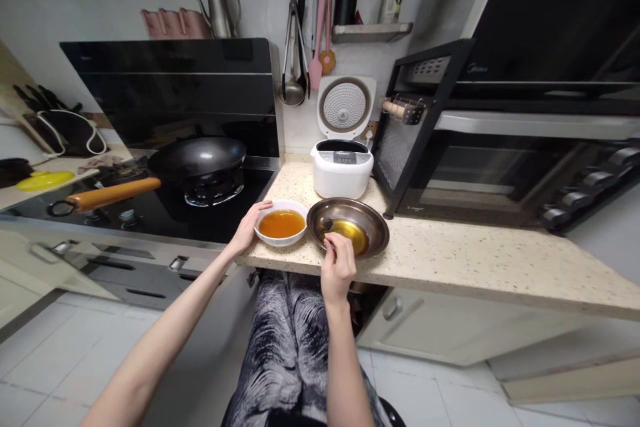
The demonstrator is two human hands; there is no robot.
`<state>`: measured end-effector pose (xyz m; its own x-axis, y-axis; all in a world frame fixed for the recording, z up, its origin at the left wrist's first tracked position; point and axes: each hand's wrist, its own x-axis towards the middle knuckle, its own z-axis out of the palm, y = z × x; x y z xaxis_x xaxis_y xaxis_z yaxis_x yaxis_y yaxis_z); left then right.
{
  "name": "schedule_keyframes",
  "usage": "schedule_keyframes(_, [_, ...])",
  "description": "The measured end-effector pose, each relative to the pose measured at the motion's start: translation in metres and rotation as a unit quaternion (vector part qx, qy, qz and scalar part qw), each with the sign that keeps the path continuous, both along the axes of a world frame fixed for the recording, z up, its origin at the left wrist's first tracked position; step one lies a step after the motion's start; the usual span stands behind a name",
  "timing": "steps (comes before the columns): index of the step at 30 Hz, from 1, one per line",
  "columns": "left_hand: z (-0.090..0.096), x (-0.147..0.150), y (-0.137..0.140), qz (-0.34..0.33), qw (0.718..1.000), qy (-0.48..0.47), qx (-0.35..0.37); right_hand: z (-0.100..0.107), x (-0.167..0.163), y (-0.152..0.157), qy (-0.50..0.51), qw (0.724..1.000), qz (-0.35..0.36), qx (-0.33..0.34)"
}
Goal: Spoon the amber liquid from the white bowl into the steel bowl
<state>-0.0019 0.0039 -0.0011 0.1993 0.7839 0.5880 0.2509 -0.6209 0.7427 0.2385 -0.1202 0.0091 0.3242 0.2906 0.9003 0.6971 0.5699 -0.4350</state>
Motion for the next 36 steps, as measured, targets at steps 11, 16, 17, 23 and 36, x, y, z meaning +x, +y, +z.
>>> schedule_keyframes(11, [0.0,0.0,-0.001,0.0,1.0,-0.008,-0.002,-0.005,0.013,0.0,-0.142,0.987,0.072,-0.033])
schedule_keyframes(16, [0.0,0.0,-0.001,0.0,1.0,-0.006,-0.004,-0.003,0.006,-0.002,-0.059,0.998,0.019,0.004])
schedule_keyframes(17, [0.0,0.0,-0.001,0.0,1.0,-0.006,-0.005,-0.002,0.003,-0.002,-0.032,0.999,0.008,0.017])
schedule_keyframes(23, [0.001,0.001,-0.002,-0.002,1.0,-0.009,-0.006,0.004,-0.021,-0.008,0.069,0.995,0.05,0.043])
schedule_keyframes(36, [0.001,0.003,-0.002,0.002,1.0,-0.012,-0.007,-0.008,-0.052,0.014,0.004,0.988,0.141,-0.062])
